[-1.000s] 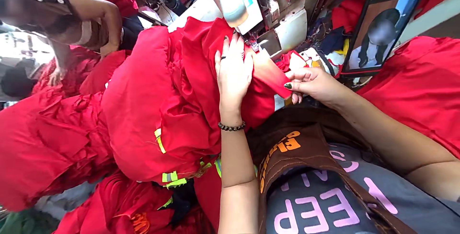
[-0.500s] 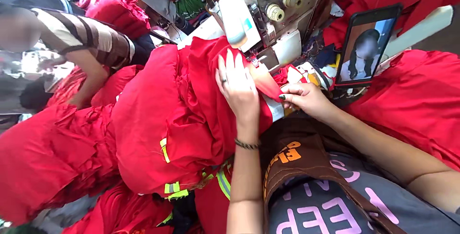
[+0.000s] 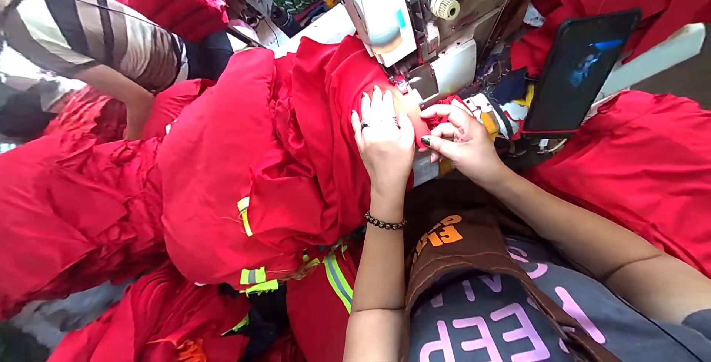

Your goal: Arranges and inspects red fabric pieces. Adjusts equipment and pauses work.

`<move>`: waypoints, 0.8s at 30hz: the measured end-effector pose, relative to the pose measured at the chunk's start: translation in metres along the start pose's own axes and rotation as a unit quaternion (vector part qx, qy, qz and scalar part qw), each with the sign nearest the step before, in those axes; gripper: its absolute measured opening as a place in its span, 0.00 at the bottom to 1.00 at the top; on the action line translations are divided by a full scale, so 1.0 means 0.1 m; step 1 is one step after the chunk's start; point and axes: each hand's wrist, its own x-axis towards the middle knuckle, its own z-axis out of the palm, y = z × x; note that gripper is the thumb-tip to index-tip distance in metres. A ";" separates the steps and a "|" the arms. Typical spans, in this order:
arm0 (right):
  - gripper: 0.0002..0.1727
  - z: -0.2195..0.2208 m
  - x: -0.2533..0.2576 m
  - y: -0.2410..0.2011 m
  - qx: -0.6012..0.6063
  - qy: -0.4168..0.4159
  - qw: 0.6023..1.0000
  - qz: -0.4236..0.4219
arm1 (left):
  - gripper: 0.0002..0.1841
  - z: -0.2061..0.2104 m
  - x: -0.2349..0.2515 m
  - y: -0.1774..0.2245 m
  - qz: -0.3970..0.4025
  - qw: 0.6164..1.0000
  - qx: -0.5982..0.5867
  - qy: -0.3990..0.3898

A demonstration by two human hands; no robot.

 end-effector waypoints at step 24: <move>0.14 0.00 0.50 0.28 -0.266 0.096 0.944 -0.168 | 0.25 0.08 1.17 -0.29 -0.119 0.977 0.069 -0.162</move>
